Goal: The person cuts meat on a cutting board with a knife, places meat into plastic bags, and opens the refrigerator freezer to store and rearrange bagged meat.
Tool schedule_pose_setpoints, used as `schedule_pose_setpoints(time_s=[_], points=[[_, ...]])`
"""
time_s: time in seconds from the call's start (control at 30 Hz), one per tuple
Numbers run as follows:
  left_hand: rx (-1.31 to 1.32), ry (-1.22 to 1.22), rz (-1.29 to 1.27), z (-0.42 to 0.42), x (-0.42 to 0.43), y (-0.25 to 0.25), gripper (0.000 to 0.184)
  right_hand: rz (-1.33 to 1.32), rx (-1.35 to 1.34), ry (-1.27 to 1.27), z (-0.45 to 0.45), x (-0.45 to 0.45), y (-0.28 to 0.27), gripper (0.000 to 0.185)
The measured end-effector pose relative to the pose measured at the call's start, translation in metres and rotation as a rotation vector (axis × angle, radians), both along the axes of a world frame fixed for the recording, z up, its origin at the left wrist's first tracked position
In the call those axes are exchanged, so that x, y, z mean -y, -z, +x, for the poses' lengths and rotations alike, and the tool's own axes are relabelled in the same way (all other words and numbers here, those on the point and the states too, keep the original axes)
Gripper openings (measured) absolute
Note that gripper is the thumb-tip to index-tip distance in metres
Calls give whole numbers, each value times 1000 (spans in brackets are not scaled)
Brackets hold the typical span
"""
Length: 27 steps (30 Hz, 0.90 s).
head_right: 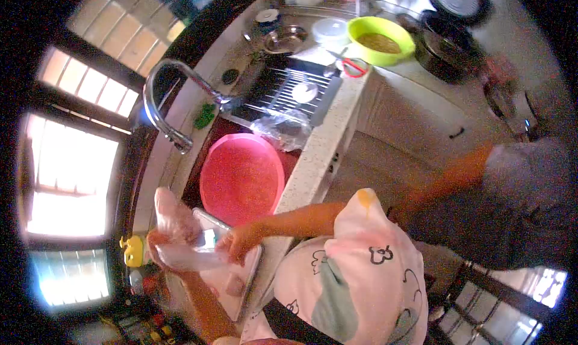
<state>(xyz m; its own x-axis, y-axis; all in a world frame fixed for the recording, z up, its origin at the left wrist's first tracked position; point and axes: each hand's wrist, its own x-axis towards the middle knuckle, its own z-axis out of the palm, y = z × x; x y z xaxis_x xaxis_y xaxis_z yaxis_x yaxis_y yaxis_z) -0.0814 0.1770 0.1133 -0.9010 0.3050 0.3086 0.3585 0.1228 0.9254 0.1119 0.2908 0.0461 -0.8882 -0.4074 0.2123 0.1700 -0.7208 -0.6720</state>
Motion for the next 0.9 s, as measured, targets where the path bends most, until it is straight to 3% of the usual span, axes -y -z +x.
schedule_pose_setpoints(time_s=[0.07,0.13,0.17,0.23,0.3,0.33,0.37,0.43,0.5,0.57,0.6,0.63,0.67,0.7,0.77,0.83,0.9], points=[[2,323,455,49,-26,-2,26,235,-95,217,-10,-32,21,35],[-510,680,94,146,-45,-69,17,95,-181,550,17,-74,14,31],[-868,760,59,157,-52,-73,18,104,-194,668,33,-98,4,30],[-881,806,-115,172,-54,-65,19,356,-168,746,87,-124,-47,23],[-754,835,-295,176,-57,-40,21,640,8,783,140,-119,-89,19],[-489,850,-356,179,-62,-26,20,897,-127,914,148,-118,-82,14],[-500,889,-335,188,-70,-15,20,1029,-175,994,157,-110,-80,12],[360,843,-21,212,-92,-6,16,1243,-274,1276,185,-85,-82,13],[301,1009,-40,243,-108,-23,9,1329,-108,1459,209,-67,-81,13],[612,1085,154,275,-128,-22,12,1321,41,1437,238,-56,-94,19],[-43,1204,135,288,-141,-9,23,1420,-10,1541,253,-52,-95,29],[72,1280,56,304,-154,-6,34,1520,-57,1646,269,-52,-94,39],[354,1345,20,322,-166,-7,42,1513,-43,1712,287,-54,-90,59],[648,1387,-24,342,-177,-12,49,1521,-26,1726,305,-59,-90,59],[626,1366,-146,391,-203,-13,52,1563,59,1909,347,-72,-88,41],[594,1307,-283,419,-230,-7,54,1569,99,1925,384,-89,-82,39],[109,1494,-347,428,-259,17,51,1504,167,1985,404,-106,-65,36]])
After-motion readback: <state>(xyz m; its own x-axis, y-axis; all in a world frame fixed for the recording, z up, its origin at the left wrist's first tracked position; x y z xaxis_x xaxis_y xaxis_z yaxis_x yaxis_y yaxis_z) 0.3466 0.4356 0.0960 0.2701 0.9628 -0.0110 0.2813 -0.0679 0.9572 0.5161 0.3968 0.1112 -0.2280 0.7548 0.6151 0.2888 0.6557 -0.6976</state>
